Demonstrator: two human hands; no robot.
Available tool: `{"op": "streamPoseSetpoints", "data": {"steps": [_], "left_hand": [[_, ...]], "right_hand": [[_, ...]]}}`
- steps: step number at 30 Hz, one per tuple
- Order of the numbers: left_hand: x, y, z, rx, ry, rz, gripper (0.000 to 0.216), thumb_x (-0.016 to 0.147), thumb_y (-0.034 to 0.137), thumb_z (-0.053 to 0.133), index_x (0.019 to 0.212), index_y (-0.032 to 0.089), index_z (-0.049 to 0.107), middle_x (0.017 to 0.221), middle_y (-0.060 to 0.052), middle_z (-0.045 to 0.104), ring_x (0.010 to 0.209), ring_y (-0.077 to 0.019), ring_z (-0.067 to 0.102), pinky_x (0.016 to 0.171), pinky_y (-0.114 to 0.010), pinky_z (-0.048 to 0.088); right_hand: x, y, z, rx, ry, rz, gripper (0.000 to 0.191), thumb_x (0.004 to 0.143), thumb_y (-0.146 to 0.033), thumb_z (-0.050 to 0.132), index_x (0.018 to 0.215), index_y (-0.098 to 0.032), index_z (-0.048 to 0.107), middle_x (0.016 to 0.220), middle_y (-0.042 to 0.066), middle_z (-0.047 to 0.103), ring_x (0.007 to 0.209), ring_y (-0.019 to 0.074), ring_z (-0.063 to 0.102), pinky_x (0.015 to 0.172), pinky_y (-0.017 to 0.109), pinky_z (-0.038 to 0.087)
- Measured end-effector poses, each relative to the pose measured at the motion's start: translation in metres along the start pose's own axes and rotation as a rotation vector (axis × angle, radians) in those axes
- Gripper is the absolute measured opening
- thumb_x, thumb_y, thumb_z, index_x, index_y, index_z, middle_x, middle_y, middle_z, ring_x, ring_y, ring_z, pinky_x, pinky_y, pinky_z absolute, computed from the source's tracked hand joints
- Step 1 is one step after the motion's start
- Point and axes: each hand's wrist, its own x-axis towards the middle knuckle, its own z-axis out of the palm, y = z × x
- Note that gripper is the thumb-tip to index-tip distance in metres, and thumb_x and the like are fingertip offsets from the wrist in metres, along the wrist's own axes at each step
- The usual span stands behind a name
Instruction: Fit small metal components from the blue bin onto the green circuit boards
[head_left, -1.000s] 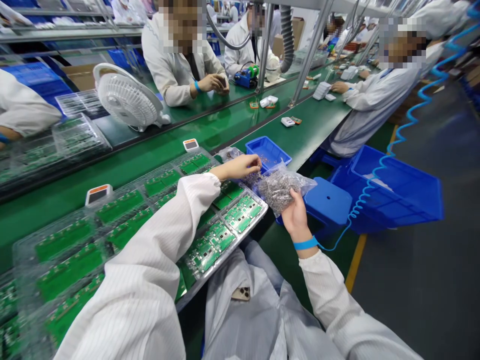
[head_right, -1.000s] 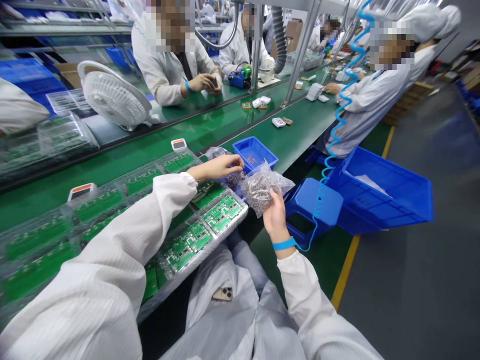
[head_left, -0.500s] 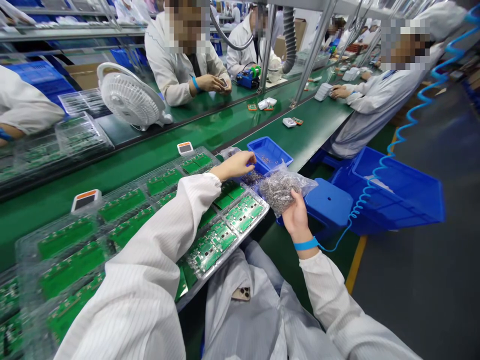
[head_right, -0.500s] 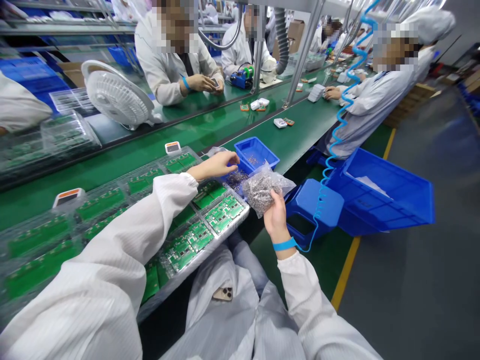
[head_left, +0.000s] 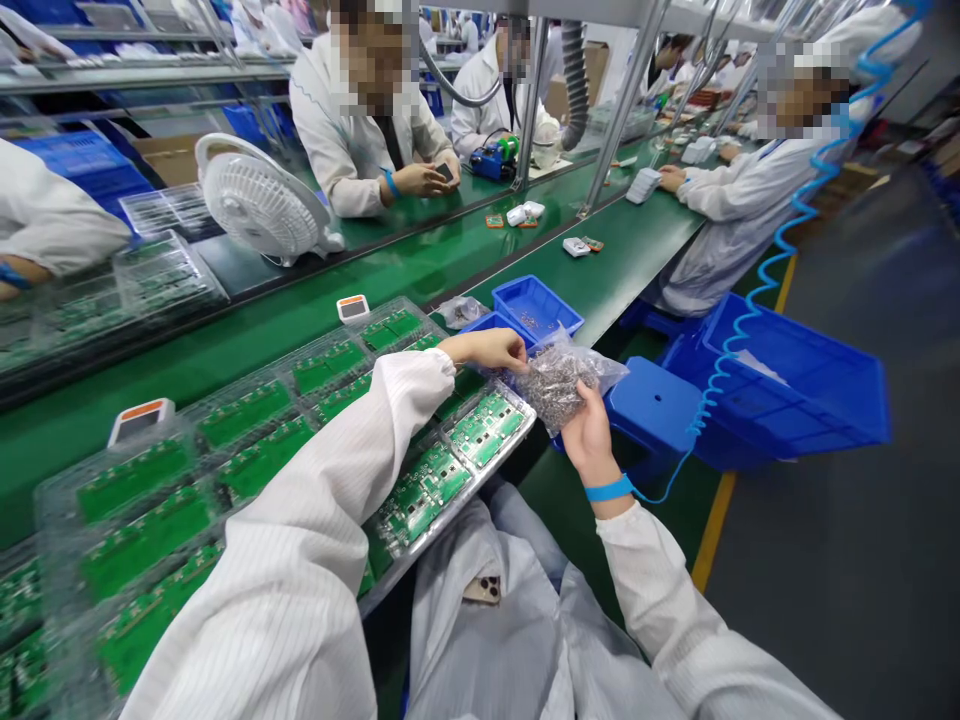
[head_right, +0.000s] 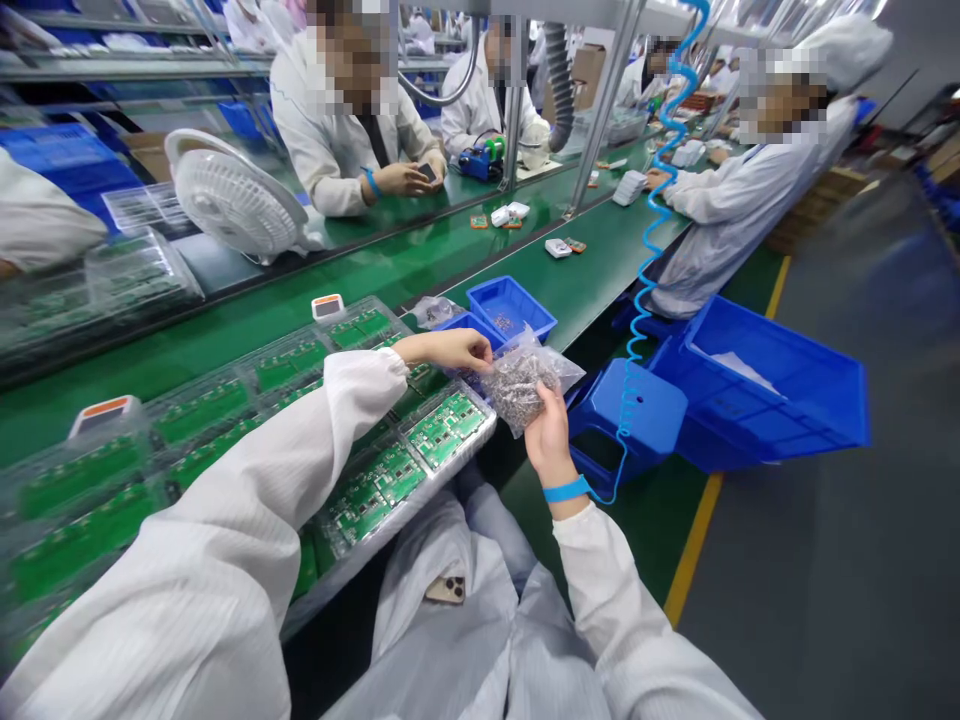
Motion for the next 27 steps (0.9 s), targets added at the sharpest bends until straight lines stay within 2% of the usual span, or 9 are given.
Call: {"op": "streamPoseSetpoints", "data": {"steps": [5,10,14,17,21,24,27], "left_hand": [[-0.004,-0.005,0.001,-0.129,0.064,-0.017,0.031,0.092,0.046,0.088,0.095,0.018,0.075,0.080,-0.002,0.079,0.071,-0.0163,0.072,0.070,-0.028,0.055],[-0.004,-0.009,-0.003,-0.207,0.218,-0.028,0.018,0.100,0.032,0.080,0.097,0.020,0.067,0.084,-0.005,0.079,0.076,-0.0180,0.076,0.067,-0.028,0.059],[-0.003,-0.013,-0.004,-0.195,0.342,-0.037,0.012,0.105,0.027,0.075,0.099,0.020,0.066,0.090,-0.006,0.080,0.078,-0.0169,0.076,0.070,-0.029,0.063],[-0.004,-0.018,-0.005,-0.138,0.404,-0.062,0.012,0.111,0.029,0.073,0.107,0.018,0.070,0.097,-0.006,0.081,0.085,-0.0183,0.078,0.077,-0.033,0.066],[-0.008,-0.023,-0.008,0.001,0.479,-0.094,0.029,0.109,0.041,0.082,0.124,0.017,0.076,0.126,-0.009,0.079,0.113,-0.0249,0.078,0.101,-0.047,0.069],[-0.008,-0.021,-0.003,0.075,0.449,-0.098,0.033,0.109,0.045,0.082,0.126,0.017,0.078,0.133,-0.010,0.079,0.125,-0.0282,0.077,0.113,-0.054,0.065],[-0.003,-0.014,0.006,0.094,0.376,-0.101,0.035,0.111,0.050,0.078,0.122,0.017,0.079,0.127,-0.010,0.082,0.121,-0.0274,0.079,0.116,-0.055,0.063]], "right_hand": [[0.002,0.002,-0.002,0.028,0.020,0.011,0.037,0.086,-0.036,0.089,0.121,-0.028,0.080,0.122,0.001,0.089,0.124,0.0274,0.082,0.122,0.052,0.063],[0.001,0.003,-0.002,0.036,0.028,0.006,0.037,0.085,-0.035,0.089,0.120,-0.029,0.080,0.121,-0.001,0.089,0.121,0.0256,0.082,0.121,0.050,0.064],[0.001,0.003,-0.002,0.042,0.032,0.004,0.036,0.085,-0.035,0.089,0.120,-0.029,0.080,0.121,-0.001,0.090,0.119,0.0243,0.082,0.119,0.048,0.064],[0.001,0.003,-0.003,0.049,0.045,0.010,0.037,0.084,-0.035,0.090,0.119,-0.028,0.081,0.121,-0.001,0.090,0.118,0.0243,0.082,0.117,0.046,0.065],[0.002,0.004,-0.003,0.051,0.044,0.008,0.036,0.085,-0.033,0.089,0.119,-0.027,0.081,0.121,0.000,0.089,0.119,0.0245,0.082,0.115,0.045,0.066],[0.002,0.006,-0.005,0.060,0.038,0.011,0.034,0.085,-0.031,0.086,0.119,-0.028,0.080,0.120,0.000,0.090,0.118,0.0253,0.083,0.114,0.046,0.066],[0.003,0.010,-0.008,0.087,0.040,0.033,0.034,0.084,-0.031,0.081,0.118,-0.027,0.079,0.119,0.001,0.090,0.115,0.0275,0.084,0.113,0.050,0.068]]}}
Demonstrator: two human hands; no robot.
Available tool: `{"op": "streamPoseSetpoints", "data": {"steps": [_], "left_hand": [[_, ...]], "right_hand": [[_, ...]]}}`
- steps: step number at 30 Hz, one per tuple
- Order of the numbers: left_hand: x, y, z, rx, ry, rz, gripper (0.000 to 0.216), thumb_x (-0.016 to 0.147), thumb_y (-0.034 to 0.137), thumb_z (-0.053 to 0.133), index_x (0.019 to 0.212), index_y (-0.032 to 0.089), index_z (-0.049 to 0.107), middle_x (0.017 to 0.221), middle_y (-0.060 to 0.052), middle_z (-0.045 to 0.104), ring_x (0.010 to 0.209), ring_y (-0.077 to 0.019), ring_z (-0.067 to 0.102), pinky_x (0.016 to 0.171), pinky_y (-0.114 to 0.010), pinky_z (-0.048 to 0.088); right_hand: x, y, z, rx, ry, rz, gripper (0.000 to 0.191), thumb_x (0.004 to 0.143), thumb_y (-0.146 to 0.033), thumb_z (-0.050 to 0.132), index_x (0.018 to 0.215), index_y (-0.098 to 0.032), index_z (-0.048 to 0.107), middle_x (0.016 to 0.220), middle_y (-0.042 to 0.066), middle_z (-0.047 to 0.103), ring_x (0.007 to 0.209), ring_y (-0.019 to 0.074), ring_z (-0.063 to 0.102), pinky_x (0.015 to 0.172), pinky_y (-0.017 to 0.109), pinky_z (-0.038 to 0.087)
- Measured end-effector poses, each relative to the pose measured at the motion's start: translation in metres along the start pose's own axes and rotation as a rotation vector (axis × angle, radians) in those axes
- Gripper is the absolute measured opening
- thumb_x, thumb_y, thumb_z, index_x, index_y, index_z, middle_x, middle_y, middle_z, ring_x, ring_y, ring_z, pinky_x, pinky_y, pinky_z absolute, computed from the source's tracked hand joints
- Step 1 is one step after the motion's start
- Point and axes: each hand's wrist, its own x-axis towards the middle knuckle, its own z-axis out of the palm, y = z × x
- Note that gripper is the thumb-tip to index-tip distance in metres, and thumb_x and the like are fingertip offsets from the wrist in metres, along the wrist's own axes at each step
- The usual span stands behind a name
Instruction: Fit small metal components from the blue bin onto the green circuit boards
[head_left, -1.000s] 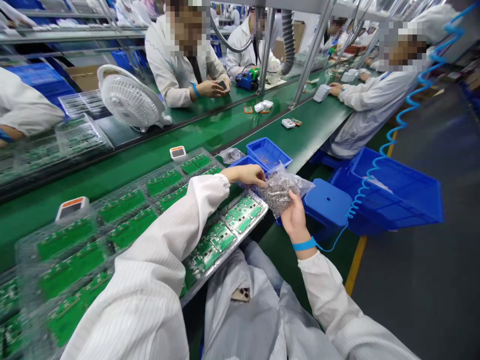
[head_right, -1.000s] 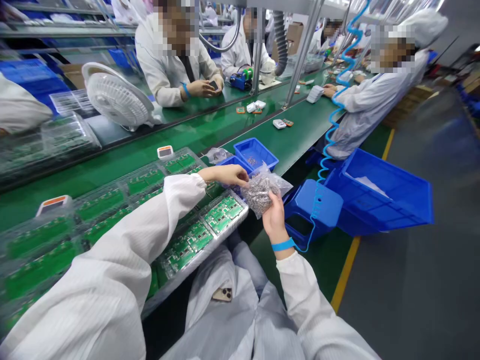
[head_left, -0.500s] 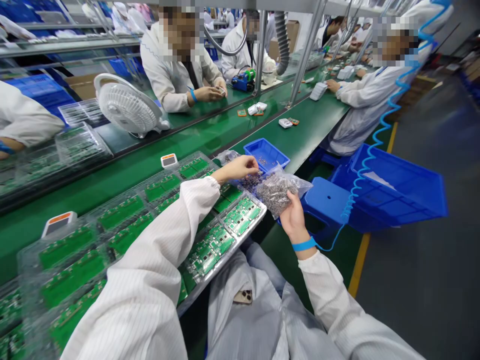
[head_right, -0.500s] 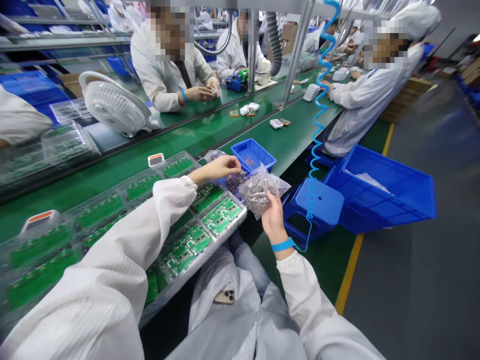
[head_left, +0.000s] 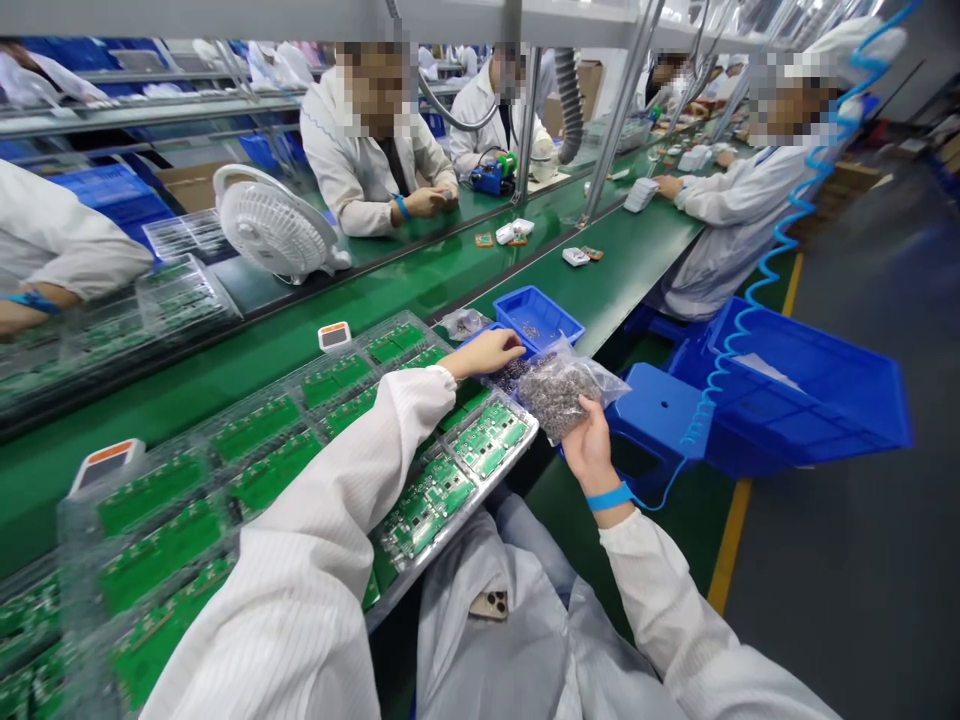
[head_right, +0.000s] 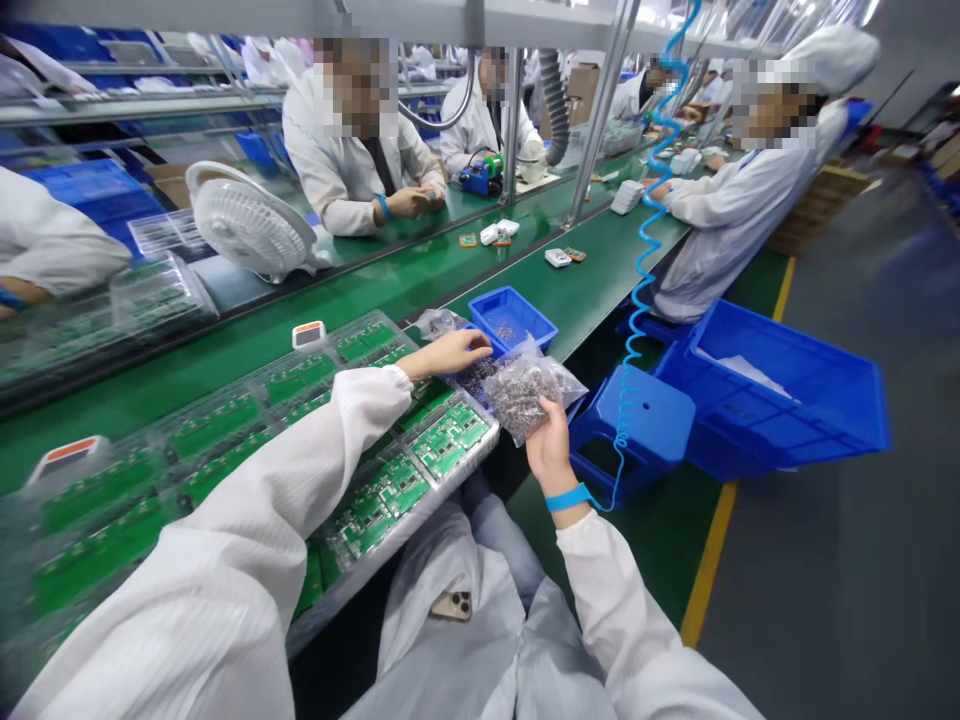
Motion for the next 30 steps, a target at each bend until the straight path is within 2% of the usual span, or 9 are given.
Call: {"op": "streamPoseSetpoints", "data": {"steps": [4,9,13,17,20,23,26,30], "left_hand": [[0.007,0.012,0.009,-0.015,-0.107,0.014,0.041,0.113,0.056,0.074,0.121,0.017,0.081,0.123,-0.009,0.085,0.117,-0.0274,0.082,0.115,-0.054,0.064],[0.016,0.019,0.014,-0.031,-0.203,0.026,0.039,0.111,0.050,0.079,0.130,0.016,0.078,0.129,-0.009,0.081,0.115,-0.0269,0.080,0.103,-0.049,0.070],[0.013,0.025,0.012,-0.050,-0.135,0.021,0.038,0.112,0.048,0.079,0.134,0.017,0.076,0.130,-0.009,0.079,0.112,-0.0251,0.079,0.098,-0.046,0.071],[0.006,0.042,0.001,-0.096,-0.056,0.040,0.031,0.117,0.045,0.069,0.110,0.016,0.076,0.106,-0.006,0.081,0.086,-0.0181,0.078,0.083,-0.036,0.067],[0.002,0.060,-0.009,-0.118,-0.009,0.066,0.033,0.118,0.040,0.060,0.097,0.018,0.071,0.100,-0.007,0.085,0.074,-0.0162,0.076,0.075,-0.031,0.063],[-0.004,0.084,-0.016,-0.091,0.041,0.097,0.028,0.117,0.036,0.059,0.094,0.021,0.066,0.094,-0.007,0.084,0.073,-0.0165,0.076,0.076,-0.030,0.060],[-0.014,0.111,-0.022,-0.004,0.118,0.162,0.022,0.114,0.030,0.061,0.094,0.022,0.066,0.088,-0.005,0.081,0.076,-0.0184,0.073,0.082,-0.032,0.058],[-0.029,0.141,-0.031,0.110,0.216,0.254,0.020,0.115,0.033,0.063,0.101,0.022,0.072,0.097,-0.006,0.081,0.087,-0.0217,0.070,0.089,-0.035,0.053]], "right_hand": [[0.002,0.003,-0.004,0.018,0.011,0.029,0.036,0.083,-0.033,0.078,0.117,-0.027,0.079,0.117,0.003,0.090,0.116,0.0305,0.084,0.112,0.054,0.069],[0.004,0.003,-0.003,0.033,0.016,0.034,0.038,0.080,-0.034,0.079,0.117,-0.026,0.078,0.113,0.003,0.090,0.122,0.0333,0.083,0.112,0.056,0.069],[0.003,0.003,-0.003,0.055,0.008,0.042,0.037,0.080,-0.033,0.080,0.116,-0.026,0.078,0.114,0.004,0.090,0.126,0.0334,0.082,0.113,0.056,0.069],[0.003,-0.001,-0.001,0.087,0.015,0.045,0.039,0.081,-0.033,0.080,0.119,-0.025,0.079,0.118,0.004,0.091,0.127,0.0325,0.083,0.115,0.055,0.069],[0.005,-0.009,0.002,0.105,0.022,0.055,0.036,0.082,-0.035,0.078,0.117,-0.026,0.080,0.115,0.004,0.091,0.130,0.0334,0.082,0.116,0.057,0.069],[0.005,-0.019,0.005,0.115,0.009,0.065,0.032,0.084,-0.037,0.076,0.114,-0.027,0.079,0.110,0.005,0.091,0.134,0.0358,0.081,0.117,0.061,0.068],[-0.003,-0.029,0.004,0.133,-0.025,0.064,0.033,0.086,-0.040,0.076,0.115,-0.026,0.080,0.112,0.007,0.090,0.137,0.0376,0.080,0.118,0.064,0.067],[-0.018,-0.035,0.005,0.183,-0.033,0.045,0.032,0.094,-0.044,0.077,0.121,-0.028,0.082,0.121,0.005,0.091,0.138,0.0356,0.079,0.121,0.062,0.066]]}}
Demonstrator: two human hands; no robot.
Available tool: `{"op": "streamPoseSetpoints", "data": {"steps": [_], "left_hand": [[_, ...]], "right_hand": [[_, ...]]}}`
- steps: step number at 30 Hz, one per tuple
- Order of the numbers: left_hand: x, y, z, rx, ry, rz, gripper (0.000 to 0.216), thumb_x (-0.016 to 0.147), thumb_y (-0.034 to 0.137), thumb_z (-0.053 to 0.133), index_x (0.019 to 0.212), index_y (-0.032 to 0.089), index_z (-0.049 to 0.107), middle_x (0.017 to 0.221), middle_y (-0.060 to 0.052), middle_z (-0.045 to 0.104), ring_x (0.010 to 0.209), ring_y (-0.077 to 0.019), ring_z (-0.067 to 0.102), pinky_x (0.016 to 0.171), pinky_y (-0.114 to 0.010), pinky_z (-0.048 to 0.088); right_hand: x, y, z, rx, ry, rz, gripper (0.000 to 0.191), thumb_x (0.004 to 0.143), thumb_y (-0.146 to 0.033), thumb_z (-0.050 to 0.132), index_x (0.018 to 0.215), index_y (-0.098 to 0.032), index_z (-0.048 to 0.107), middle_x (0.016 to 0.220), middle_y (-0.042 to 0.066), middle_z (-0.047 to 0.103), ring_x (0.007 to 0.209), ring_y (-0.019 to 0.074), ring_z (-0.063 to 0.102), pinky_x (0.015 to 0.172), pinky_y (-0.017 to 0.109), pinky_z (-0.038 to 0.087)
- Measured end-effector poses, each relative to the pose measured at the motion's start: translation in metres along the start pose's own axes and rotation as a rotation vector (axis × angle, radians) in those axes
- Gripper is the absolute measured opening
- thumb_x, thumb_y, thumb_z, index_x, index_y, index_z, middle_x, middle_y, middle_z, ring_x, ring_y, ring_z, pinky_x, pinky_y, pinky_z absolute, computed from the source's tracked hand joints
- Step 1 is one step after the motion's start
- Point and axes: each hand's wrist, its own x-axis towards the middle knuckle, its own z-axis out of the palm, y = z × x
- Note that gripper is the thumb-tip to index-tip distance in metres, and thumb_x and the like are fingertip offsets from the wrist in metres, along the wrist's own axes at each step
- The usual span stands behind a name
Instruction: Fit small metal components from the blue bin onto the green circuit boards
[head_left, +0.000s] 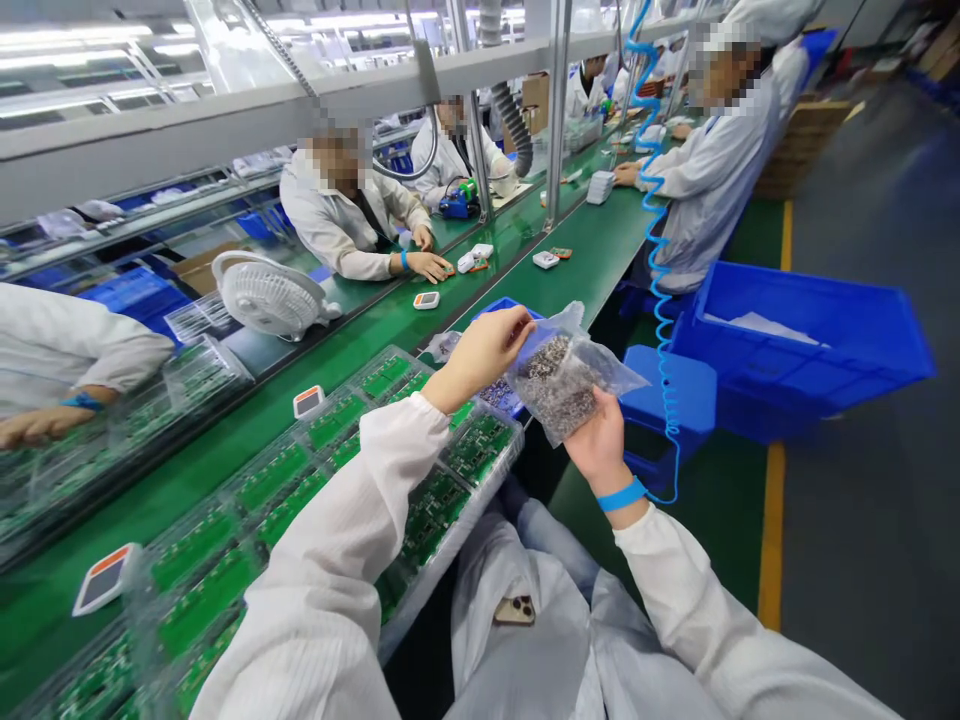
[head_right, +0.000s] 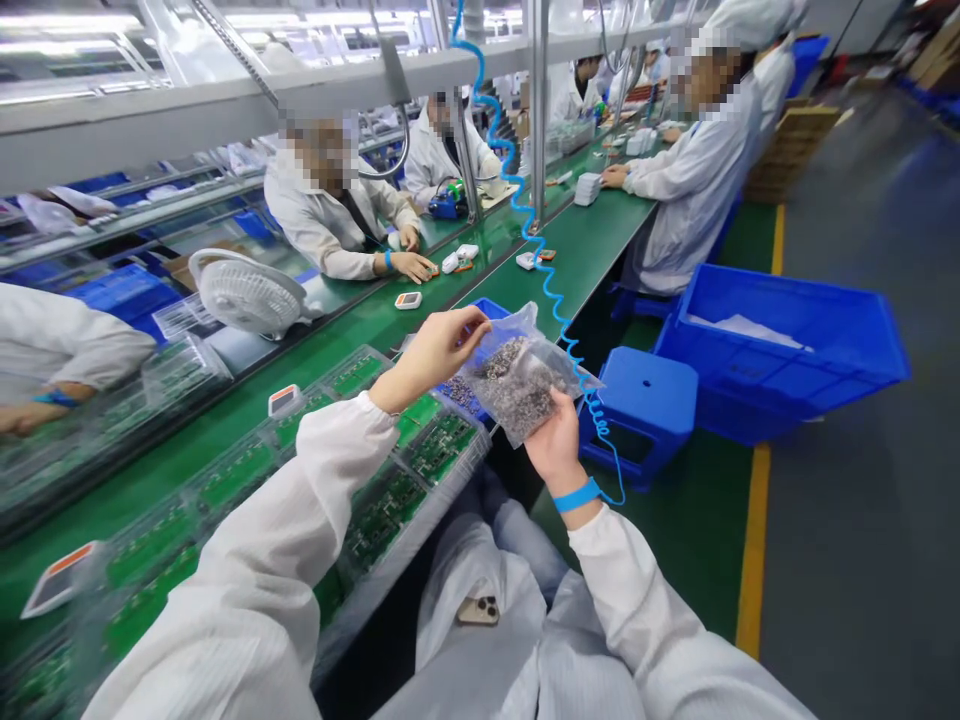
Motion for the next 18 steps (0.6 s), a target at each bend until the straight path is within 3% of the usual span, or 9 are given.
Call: {"op": "streamPoseSetpoints", "data": {"steps": [5,9,14,18], "left_hand": [[-0.007,0.018,-0.011,0.064,-0.003,0.024,0.017,0.110,0.024,0.067,0.096,0.020,0.075,0.093,-0.007,0.080,0.084,-0.0212,0.069,0.084,-0.034,0.051],[-0.020,0.032,-0.023,0.039,0.032,0.067,0.019,0.114,0.029,0.066,0.104,0.021,0.079,0.093,-0.004,0.081,0.082,-0.0188,0.069,0.082,-0.033,0.053],[-0.035,0.049,-0.042,0.005,0.109,0.074,0.016,0.112,0.027,0.069,0.101,0.022,0.079,0.084,-0.001,0.077,0.075,-0.0159,0.066,0.074,-0.030,0.053],[-0.049,0.051,-0.052,-0.020,0.107,0.041,0.017,0.114,0.030,0.067,0.104,0.022,0.078,0.089,-0.002,0.078,0.080,-0.0163,0.071,0.076,-0.029,0.059]], "right_hand": [[-0.012,0.007,0.006,0.029,-0.009,0.089,0.037,0.099,-0.053,0.077,0.124,-0.027,0.083,0.127,0.006,0.090,0.142,0.0360,0.078,0.120,0.063,0.067],[-0.021,0.014,0.010,0.026,-0.037,0.108,0.040,0.100,-0.059,0.080,0.126,-0.029,0.082,0.125,0.005,0.091,0.142,0.0370,0.078,0.119,0.064,0.068],[-0.029,0.016,0.020,0.051,-0.129,0.115,0.046,0.105,-0.058,0.074,0.139,-0.029,0.079,0.138,0.004,0.088,0.145,0.0344,0.077,0.122,0.060,0.066],[-0.034,0.019,0.023,0.052,-0.129,0.124,0.040,0.104,-0.053,0.077,0.135,-0.029,0.080,0.132,0.003,0.090,0.140,0.0339,0.079,0.123,0.059,0.066]]}}
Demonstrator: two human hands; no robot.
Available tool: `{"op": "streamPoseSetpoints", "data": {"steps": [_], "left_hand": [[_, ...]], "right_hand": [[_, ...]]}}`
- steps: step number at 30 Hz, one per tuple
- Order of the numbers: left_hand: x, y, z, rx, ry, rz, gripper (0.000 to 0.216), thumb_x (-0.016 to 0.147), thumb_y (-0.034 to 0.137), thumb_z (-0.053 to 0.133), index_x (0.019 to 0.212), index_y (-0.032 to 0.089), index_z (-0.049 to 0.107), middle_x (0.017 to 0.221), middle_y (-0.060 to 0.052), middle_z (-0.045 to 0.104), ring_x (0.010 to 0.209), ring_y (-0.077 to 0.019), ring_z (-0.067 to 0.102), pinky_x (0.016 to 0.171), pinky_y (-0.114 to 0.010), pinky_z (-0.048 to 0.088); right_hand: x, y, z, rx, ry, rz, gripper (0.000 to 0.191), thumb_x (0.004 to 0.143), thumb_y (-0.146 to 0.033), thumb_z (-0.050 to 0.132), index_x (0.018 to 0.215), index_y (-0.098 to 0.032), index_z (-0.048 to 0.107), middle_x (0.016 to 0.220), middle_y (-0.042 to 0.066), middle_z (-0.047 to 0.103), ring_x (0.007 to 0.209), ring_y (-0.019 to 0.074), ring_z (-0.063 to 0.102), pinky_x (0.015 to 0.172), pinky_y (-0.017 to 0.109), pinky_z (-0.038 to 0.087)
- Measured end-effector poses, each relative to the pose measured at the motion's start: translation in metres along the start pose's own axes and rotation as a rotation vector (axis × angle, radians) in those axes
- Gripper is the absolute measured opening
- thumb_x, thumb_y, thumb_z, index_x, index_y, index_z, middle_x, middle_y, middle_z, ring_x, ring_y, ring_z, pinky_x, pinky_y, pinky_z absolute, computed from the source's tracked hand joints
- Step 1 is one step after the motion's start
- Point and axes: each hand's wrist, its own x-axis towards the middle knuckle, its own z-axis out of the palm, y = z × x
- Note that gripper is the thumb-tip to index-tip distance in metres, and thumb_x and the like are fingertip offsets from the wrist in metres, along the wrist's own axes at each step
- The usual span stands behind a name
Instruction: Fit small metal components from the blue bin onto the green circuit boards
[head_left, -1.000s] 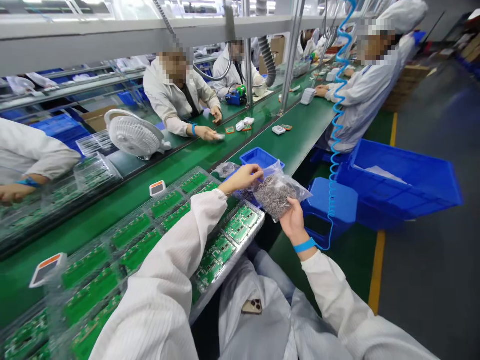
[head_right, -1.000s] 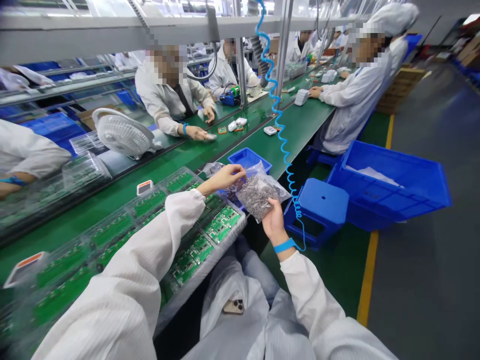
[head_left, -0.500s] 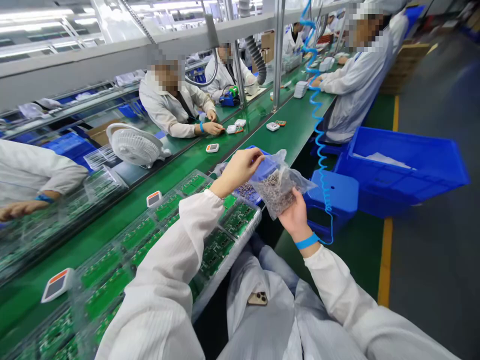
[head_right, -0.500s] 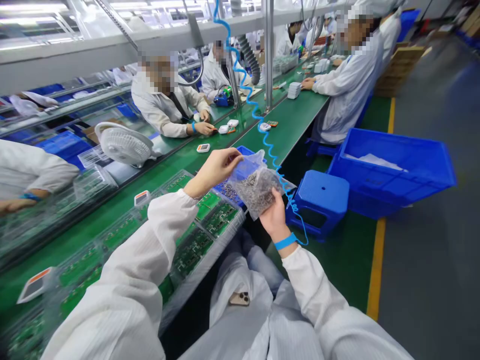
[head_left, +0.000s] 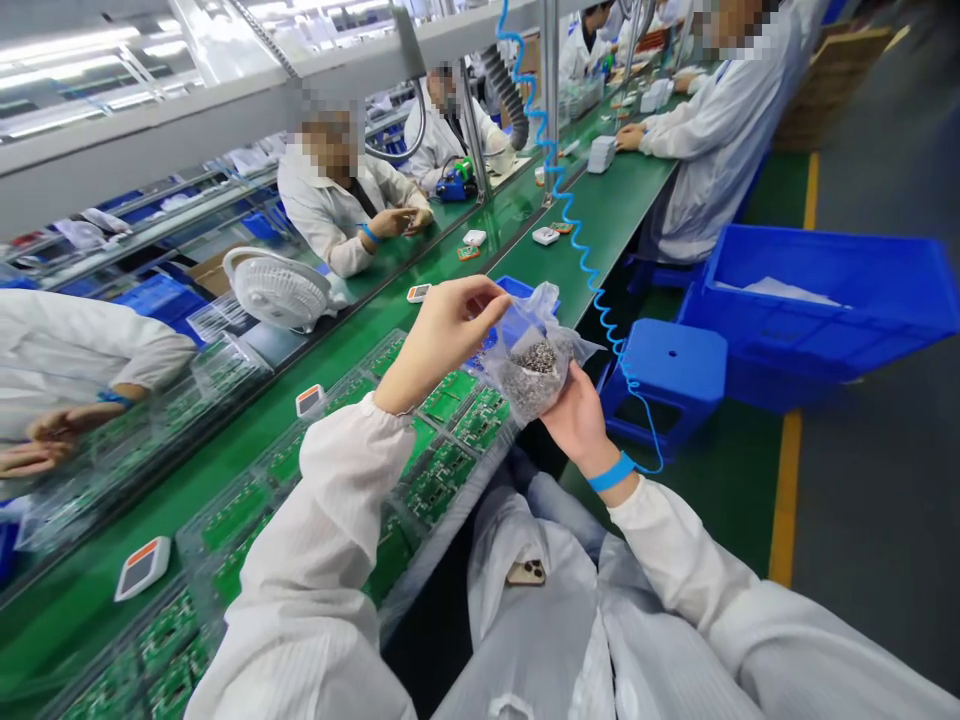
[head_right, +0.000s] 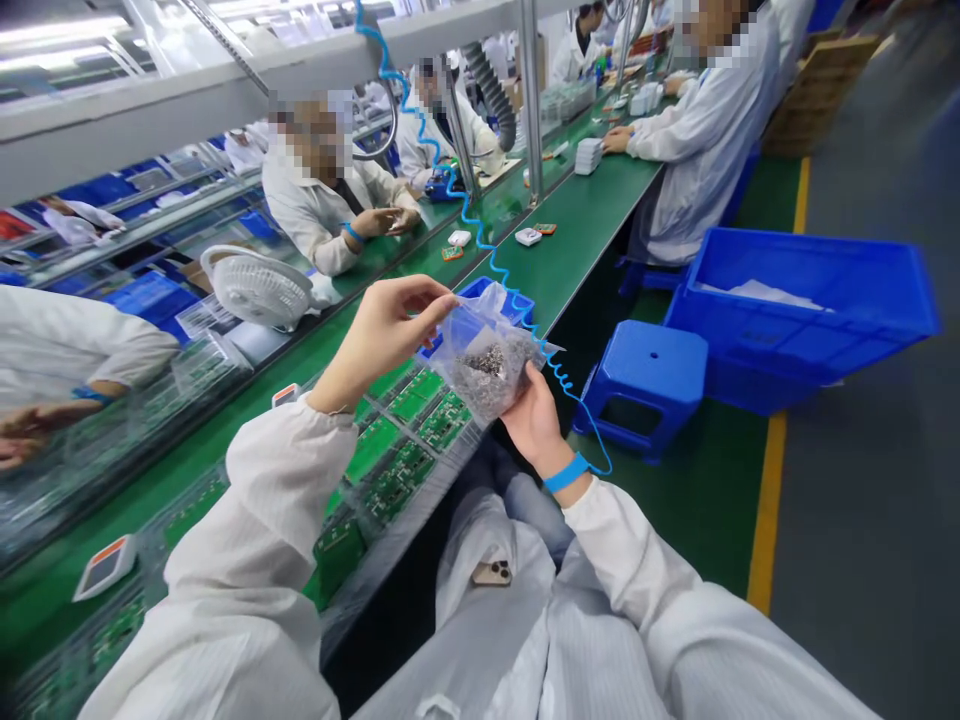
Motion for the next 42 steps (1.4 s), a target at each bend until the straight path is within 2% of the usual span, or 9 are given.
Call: {"op": "streamPoseSetpoints", "data": {"steps": [2,5,8,10,15,22,31,37,42], "left_hand": [[-0.008,-0.001,-0.003,0.087,0.064,0.048,0.010,0.113,0.027,0.068,0.113,0.023,0.077,0.104,-0.004,0.081,0.093,-0.0180,0.075,0.086,-0.031,0.064],[-0.021,0.003,-0.002,0.358,0.089,0.256,0.021,0.115,0.019,0.063,0.132,0.022,0.074,0.131,-0.009,0.078,0.121,-0.0243,0.076,0.106,-0.042,0.066],[-0.032,0.016,0.009,0.609,-0.153,0.463,0.023,0.117,0.014,0.055,0.126,0.018,0.075,0.128,-0.012,0.079,0.122,-0.0289,0.076,0.107,-0.045,0.065],[-0.036,0.026,0.021,0.681,-0.318,0.506,0.020,0.116,0.015,0.057,0.117,0.017,0.077,0.120,-0.013,0.080,0.117,-0.0298,0.077,0.103,-0.043,0.064],[-0.038,0.038,0.061,0.558,-0.531,0.289,0.017,0.112,0.031,0.073,0.115,0.015,0.076,0.111,-0.017,0.082,0.108,-0.0350,0.083,0.089,-0.043,0.065],[-0.033,0.030,0.097,0.494,-0.593,0.219,0.019,0.107,0.025,0.077,0.123,0.017,0.070,0.121,-0.019,0.082,0.109,-0.0335,0.086,0.082,-0.039,0.064],[-0.018,0.013,0.096,0.343,-0.643,0.208,0.016,0.103,0.010,0.068,0.114,0.021,0.070,0.117,-0.011,0.081,0.107,-0.0266,0.081,0.091,-0.037,0.063],[-0.015,0.005,0.093,0.267,-0.640,0.195,0.022,0.097,0.006,0.072,0.114,0.020,0.069,0.129,-0.014,0.076,0.119,-0.0293,0.078,0.101,-0.040,0.063],[-0.015,-0.002,0.094,0.241,-0.667,0.166,0.029,0.096,0.002,0.068,0.120,0.019,0.068,0.111,-0.009,0.079,0.104,-0.0264,0.078,0.095,-0.039,0.062]], "right_hand": [[-0.002,0.004,0.001,-0.003,0.009,0.012,0.038,0.103,-0.052,0.077,0.132,-0.029,0.081,0.128,0.002,0.090,0.136,0.0340,0.081,0.122,0.059,0.066],[-0.005,0.009,0.003,-0.004,0.033,-0.001,0.034,0.103,-0.050,0.075,0.129,-0.029,0.082,0.130,0.001,0.090,0.135,0.0316,0.080,0.121,0.055,0.067],[-0.011,0.014,0.005,-0.008,0.049,-0.027,0.032,0.106,-0.048,0.069,0.128,-0.028,0.083,0.131,0.002,0.090,0.137,0.0308,0.079,0.121,0.053,0.067],[-0.017,0.016,0.002,-0.010,0.076,-0.047,0.031,0.107,-0.046,0.068,0.126,-0.028,0.083,0.128,0.002,0.090,0.138,0.0306,0.079,0.120,0.053,0.067],[-0.038,0.022,-0.016,-0.032,0.166,-0.110,0.029,0.106,-0.048,0.070,0.123,-0.030,0.084,0.128,0.001,0.089,0.136,0.0292,0.080,0.118,0.049,0.067],[-0.054,0.019,-0.039,-0.016,0.265,-0.110,0.030,0.106,-0.046,0.071,0.126,-0.030,0.086,0.133,0.001,0.090,0.131,0.0271,0.081,0.117,0.046,0.068],[-0.046,0.008,-0.039,-0.005,0.253,-0.106,0.028,0.107,-0.043,0.068,0.123,-0.029,0.085,0.129,0.001,0.090,0.130,0.0275,0.082,0.117,0.047,0.068],[-0.040,0.005,-0.037,0.005,0.268,-0.108,0.031,0.109,-0.041,0.066,0.128,-0.027,0.085,0.131,0.002,0.090,0.130,0.0272,0.081,0.119,0.047,0.067],[-0.038,0.005,-0.037,0.017,0.262,-0.100,0.031,0.106,-0.044,0.072,0.128,-0.027,0.085,0.132,0.001,0.089,0.139,0.0296,0.078,0.125,0.051,0.063]]}}
